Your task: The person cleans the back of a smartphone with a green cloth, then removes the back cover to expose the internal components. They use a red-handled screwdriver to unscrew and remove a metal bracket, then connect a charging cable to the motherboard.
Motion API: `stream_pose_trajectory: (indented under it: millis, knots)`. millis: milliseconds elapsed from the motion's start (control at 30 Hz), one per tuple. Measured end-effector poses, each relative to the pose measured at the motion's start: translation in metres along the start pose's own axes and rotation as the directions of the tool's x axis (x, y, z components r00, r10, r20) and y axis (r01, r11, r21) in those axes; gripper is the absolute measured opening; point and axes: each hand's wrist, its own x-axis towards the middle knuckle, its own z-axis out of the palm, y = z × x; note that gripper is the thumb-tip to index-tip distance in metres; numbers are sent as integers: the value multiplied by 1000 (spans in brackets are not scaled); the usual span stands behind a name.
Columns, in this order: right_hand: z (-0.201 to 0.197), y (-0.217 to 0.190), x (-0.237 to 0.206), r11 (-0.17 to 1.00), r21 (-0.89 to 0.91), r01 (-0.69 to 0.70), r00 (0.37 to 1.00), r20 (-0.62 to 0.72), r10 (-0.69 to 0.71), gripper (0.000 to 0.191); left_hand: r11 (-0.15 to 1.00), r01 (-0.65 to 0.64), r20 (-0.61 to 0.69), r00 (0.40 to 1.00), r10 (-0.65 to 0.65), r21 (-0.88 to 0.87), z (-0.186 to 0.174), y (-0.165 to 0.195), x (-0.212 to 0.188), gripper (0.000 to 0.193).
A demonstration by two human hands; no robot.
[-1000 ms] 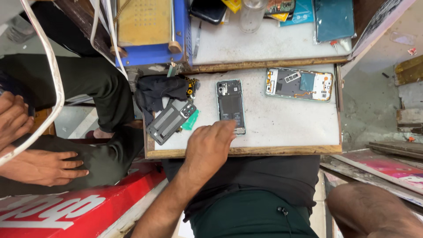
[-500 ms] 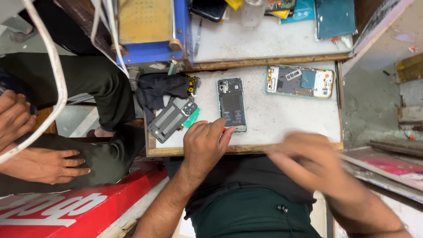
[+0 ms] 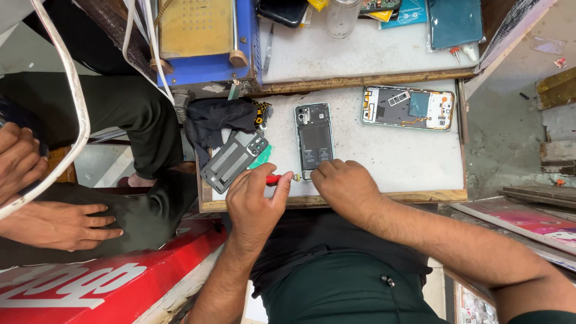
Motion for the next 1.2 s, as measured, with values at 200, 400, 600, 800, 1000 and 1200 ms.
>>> stream_pose_trajectory:
  millis: [200,400,600,800,1000,1200]
  knots:
    - [5,-5,12,991,-118,66,991,121,-51,13,1000,5,-3,1000,-5,-14,-2,-2,-3,37]
    - [6,-4,19,975,-184,124,973,213,-83,17,1000,-11,2,1000,11,-14,0,-5,-5,39]
    - [7,-1,16,977,-161,142,973,206,-107,18,999,-5,34,999,7,-47,7,-4,-9,39]
    - [8,4,23,941,-226,253,954,221,-204,18,998,-53,36,998,54,-36,8,-3,-7,38]
    - [6,16,19,982,-57,178,980,101,-172,18,997,-63,32,997,64,-39,7,-2,-10,37]
    - [0,9,15,981,-71,178,980,106,-170,19,997,-58,30,998,59,-42,5,0,-7,38]
